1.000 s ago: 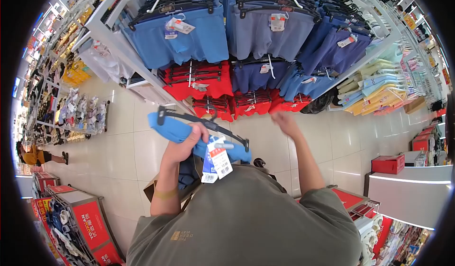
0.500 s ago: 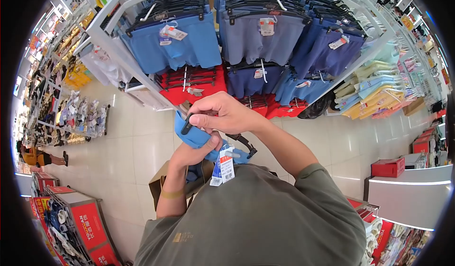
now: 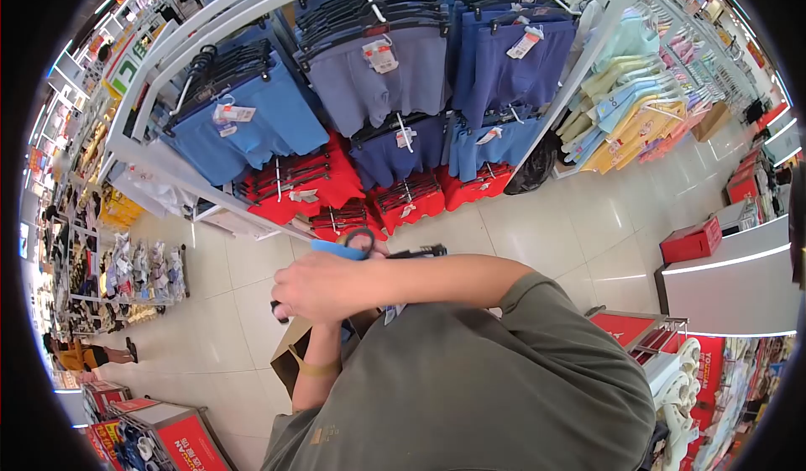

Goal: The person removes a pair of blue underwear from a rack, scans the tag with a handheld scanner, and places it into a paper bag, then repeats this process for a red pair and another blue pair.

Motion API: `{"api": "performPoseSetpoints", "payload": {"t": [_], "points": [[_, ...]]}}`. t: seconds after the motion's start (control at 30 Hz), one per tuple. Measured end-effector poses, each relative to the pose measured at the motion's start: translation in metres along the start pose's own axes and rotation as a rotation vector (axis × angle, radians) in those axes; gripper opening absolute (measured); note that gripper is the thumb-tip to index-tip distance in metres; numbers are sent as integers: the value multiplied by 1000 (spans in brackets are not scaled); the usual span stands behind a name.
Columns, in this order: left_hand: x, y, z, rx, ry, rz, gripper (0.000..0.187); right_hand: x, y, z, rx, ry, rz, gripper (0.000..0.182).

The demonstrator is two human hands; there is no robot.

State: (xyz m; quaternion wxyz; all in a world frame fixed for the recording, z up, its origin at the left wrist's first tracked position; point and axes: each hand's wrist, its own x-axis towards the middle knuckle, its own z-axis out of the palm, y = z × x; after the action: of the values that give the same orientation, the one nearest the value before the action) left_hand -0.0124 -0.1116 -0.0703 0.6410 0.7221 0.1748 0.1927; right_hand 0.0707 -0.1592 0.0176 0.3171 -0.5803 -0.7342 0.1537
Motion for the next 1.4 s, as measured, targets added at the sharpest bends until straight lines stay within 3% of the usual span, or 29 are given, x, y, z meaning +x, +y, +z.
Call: {"api": "performPoseSetpoints", "payload": {"t": [0.1,0.17,0.23,0.3,0.4,0.5,0.63,0.83,0.97,1.2,1.4], "points": [[3,11,13,-52,211,95,26,-38,-13,-42,-211,611,-242,21],[9,13,7,-161,145,95,28,-74,-3,-72,-208,723,-121,26],[13,14,-14,-395,-116,39,31,-111,28,-84,-213,655,100,27],[13,27,-12,-435,-101,52,32,-142,66,-70,176,348,290,25],[13,30,-11,-441,-118,5,33,-157,72,-51,652,317,473,22],[13,37,-6,-412,-89,72,26,-159,67,-48,652,419,480,20],[8,33,-22,-155,-278,-63,21,-154,76,-42,644,557,447,17],[6,33,-49,-250,-132,-83,22,-114,109,-53,446,848,440,20],[21,38,-72,-357,-21,3,21,-53,124,-80,255,836,403,20],[47,25,-126,-363,96,200,23,80,163,-112,245,825,309,22],[66,21,-173,-407,197,198,23,146,193,-115,163,762,315,25]]}}
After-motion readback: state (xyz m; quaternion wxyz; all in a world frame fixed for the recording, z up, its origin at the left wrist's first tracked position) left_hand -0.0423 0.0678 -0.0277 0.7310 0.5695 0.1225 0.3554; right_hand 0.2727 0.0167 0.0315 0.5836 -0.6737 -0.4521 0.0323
